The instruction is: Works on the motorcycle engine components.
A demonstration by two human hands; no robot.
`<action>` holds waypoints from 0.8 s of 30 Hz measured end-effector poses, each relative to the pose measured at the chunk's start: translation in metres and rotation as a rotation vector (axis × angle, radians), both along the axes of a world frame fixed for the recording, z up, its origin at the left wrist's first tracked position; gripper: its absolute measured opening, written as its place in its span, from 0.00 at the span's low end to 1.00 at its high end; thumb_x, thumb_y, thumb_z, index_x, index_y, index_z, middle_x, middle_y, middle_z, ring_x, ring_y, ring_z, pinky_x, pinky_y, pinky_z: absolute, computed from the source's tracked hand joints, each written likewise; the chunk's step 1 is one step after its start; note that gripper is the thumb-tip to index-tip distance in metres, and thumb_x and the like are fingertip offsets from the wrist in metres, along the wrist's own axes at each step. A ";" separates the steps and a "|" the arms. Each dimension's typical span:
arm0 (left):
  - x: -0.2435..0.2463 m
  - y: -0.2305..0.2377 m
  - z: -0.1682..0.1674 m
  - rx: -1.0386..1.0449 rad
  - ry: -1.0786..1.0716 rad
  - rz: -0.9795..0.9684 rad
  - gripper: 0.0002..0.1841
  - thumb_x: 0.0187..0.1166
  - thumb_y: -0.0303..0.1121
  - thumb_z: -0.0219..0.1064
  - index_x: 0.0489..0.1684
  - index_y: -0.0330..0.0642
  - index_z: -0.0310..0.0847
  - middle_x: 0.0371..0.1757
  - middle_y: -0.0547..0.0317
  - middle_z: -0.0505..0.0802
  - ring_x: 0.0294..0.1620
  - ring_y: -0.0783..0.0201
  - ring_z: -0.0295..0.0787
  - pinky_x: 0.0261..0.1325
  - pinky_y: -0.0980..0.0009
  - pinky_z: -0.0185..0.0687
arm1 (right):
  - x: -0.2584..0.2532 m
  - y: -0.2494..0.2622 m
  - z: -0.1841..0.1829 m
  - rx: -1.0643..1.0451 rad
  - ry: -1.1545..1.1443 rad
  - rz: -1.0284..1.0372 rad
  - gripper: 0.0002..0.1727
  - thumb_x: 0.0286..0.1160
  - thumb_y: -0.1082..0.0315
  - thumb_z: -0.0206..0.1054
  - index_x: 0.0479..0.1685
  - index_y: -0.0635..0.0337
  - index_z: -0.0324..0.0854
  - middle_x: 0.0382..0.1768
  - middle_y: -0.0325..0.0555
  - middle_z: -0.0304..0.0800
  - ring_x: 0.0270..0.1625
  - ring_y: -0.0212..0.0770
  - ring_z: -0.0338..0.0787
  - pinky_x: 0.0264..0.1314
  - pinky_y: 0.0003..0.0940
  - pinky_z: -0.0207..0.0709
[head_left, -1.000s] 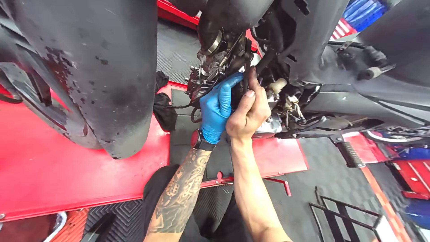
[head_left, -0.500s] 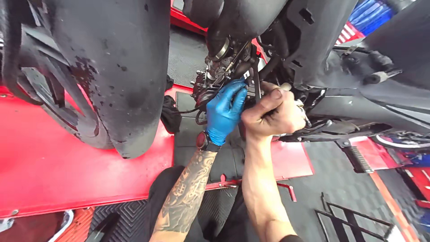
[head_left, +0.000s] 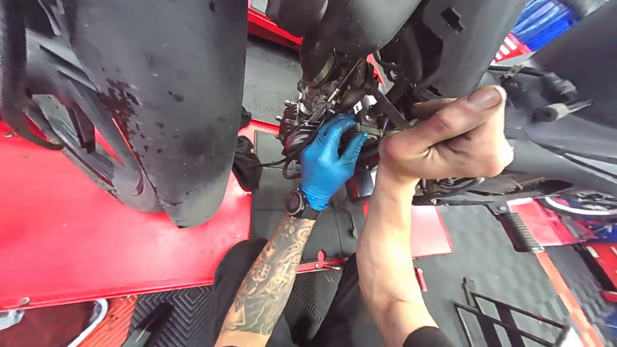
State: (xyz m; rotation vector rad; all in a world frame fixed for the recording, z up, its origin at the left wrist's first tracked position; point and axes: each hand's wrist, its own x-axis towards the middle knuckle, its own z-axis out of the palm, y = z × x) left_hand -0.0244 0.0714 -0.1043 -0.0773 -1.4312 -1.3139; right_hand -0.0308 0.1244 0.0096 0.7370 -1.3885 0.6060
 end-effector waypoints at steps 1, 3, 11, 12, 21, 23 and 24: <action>0.000 0.000 0.000 0.001 -0.003 0.003 0.12 0.74 0.29 0.76 0.49 0.29 0.90 0.55 0.43 0.96 0.60 0.56 0.95 0.64 0.62 0.92 | -0.003 0.000 0.003 -0.006 0.015 0.020 0.24 0.86 0.68 0.52 0.13 0.59 0.69 0.11 0.42 0.71 0.15 0.32 0.78 0.17 0.26 0.68; -0.001 0.001 -0.001 0.002 0.000 0.007 0.12 0.74 0.28 0.76 0.49 0.29 0.90 0.54 0.43 0.96 0.59 0.57 0.95 0.62 0.62 0.92 | -0.009 -0.002 0.010 -0.023 0.057 0.062 0.24 0.84 0.70 0.54 0.11 0.60 0.68 0.09 0.42 0.69 0.13 0.32 0.75 0.15 0.27 0.64; 0.001 0.002 0.000 0.006 -0.018 0.012 0.13 0.74 0.29 0.77 0.50 0.28 0.90 0.54 0.42 0.96 0.59 0.56 0.95 0.63 0.63 0.92 | -0.017 -0.009 0.026 -0.111 0.106 0.066 0.23 0.81 0.75 0.55 0.10 0.63 0.70 0.10 0.40 0.70 0.15 0.27 0.75 0.17 0.24 0.62; 0.001 0.002 -0.001 0.005 -0.020 0.009 0.13 0.74 0.28 0.77 0.50 0.29 0.90 0.55 0.42 0.96 0.59 0.56 0.95 0.63 0.63 0.92 | -0.018 -0.009 0.027 -0.119 0.108 0.078 0.23 0.81 0.75 0.55 0.10 0.63 0.71 0.10 0.41 0.71 0.16 0.27 0.77 0.17 0.24 0.64; 0.003 0.003 -0.001 -0.018 -0.034 0.036 0.12 0.75 0.29 0.76 0.51 0.31 0.90 0.56 0.45 0.95 0.59 0.58 0.95 0.61 0.63 0.92 | -0.026 -0.014 0.038 -0.157 0.096 0.125 0.21 0.80 0.78 0.56 0.11 0.64 0.72 0.12 0.40 0.73 0.17 0.27 0.78 0.18 0.24 0.65; 0.002 0.003 -0.001 -0.015 -0.031 0.040 0.12 0.74 0.28 0.76 0.50 0.31 0.90 0.55 0.44 0.96 0.59 0.58 0.95 0.61 0.64 0.92 | -0.029 -0.015 0.041 -0.167 0.100 0.110 0.20 0.78 0.79 0.56 0.12 0.66 0.73 0.12 0.41 0.74 0.18 0.26 0.79 0.18 0.24 0.65; 0.002 0.004 0.000 -0.013 -0.035 0.038 0.12 0.75 0.28 0.76 0.50 0.30 0.90 0.55 0.44 0.96 0.59 0.57 0.95 0.62 0.64 0.92 | -0.031 -0.015 0.042 -0.173 0.100 0.103 0.20 0.77 0.79 0.56 0.11 0.66 0.73 0.12 0.41 0.74 0.18 0.26 0.79 0.18 0.25 0.65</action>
